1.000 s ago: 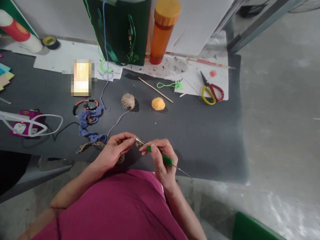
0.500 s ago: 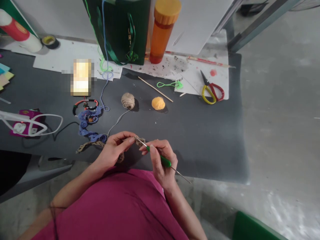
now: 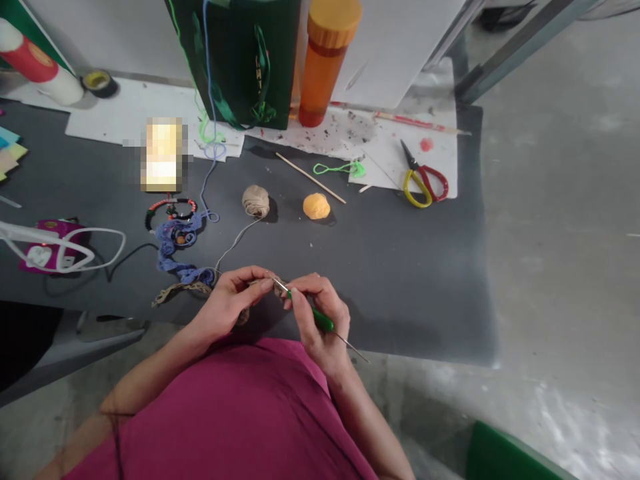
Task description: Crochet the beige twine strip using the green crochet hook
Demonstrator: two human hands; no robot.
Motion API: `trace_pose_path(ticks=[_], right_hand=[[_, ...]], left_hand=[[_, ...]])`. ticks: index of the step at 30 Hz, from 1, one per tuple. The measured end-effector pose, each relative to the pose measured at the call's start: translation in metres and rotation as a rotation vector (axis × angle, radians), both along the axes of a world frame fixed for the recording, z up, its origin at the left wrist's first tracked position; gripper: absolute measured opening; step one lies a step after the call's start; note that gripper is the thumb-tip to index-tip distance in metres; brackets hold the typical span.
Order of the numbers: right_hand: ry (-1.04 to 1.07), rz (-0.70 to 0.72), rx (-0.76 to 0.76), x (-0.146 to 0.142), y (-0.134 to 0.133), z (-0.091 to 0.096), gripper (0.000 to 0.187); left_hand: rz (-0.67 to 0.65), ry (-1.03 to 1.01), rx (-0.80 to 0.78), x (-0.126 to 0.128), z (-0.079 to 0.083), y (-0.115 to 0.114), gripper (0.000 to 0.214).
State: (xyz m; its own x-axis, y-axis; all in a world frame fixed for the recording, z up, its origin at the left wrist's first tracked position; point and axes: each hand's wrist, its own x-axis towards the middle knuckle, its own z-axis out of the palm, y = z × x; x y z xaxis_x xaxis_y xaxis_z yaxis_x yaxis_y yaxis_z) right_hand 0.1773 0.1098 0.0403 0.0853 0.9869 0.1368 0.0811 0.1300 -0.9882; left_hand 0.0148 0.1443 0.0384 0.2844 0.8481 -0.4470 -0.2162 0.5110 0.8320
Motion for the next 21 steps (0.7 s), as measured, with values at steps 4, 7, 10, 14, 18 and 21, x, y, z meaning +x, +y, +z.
trace_pose_path(ticks=[4, 7, 10, 14, 18, 21], right_hand=[[0.107, -0.028, -0.104, -0.002, 0.004, -0.003, 0.004], [0.215, -0.031, -0.121, -0.001, 0.007, -0.012, 0.006], [0.272, -0.034, -0.133, 0.002, 0.009, -0.021, 0.01], [0.372, -0.036, -0.188, 0.001, 0.013, -0.021, 0.011], [0.496, -0.049, -0.238, -0.005, 0.014, -0.021, 0.014], [0.414, -0.085, -0.239, -0.008, 0.011, -0.026, 0.017]], left_hand=[[0.013, -0.004, -0.021, 0.001, 0.0, -0.001, 0.03], [0.009, 0.027, -0.008, -0.001, -0.001, -0.002, 0.031], [-0.05, 0.02, 0.007, -0.004, -0.004, -0.002, 0.032], [-0.081, -0.025, 0.012, -0.005, -0.007, -0.002, 0.034], [-0.082, -0.016, 0.02, -0.003, -0.005, -0.002, 0.032], [-0.07, -0.024, 0.027, -0.002, -0.004, -0.002, 0.034]])
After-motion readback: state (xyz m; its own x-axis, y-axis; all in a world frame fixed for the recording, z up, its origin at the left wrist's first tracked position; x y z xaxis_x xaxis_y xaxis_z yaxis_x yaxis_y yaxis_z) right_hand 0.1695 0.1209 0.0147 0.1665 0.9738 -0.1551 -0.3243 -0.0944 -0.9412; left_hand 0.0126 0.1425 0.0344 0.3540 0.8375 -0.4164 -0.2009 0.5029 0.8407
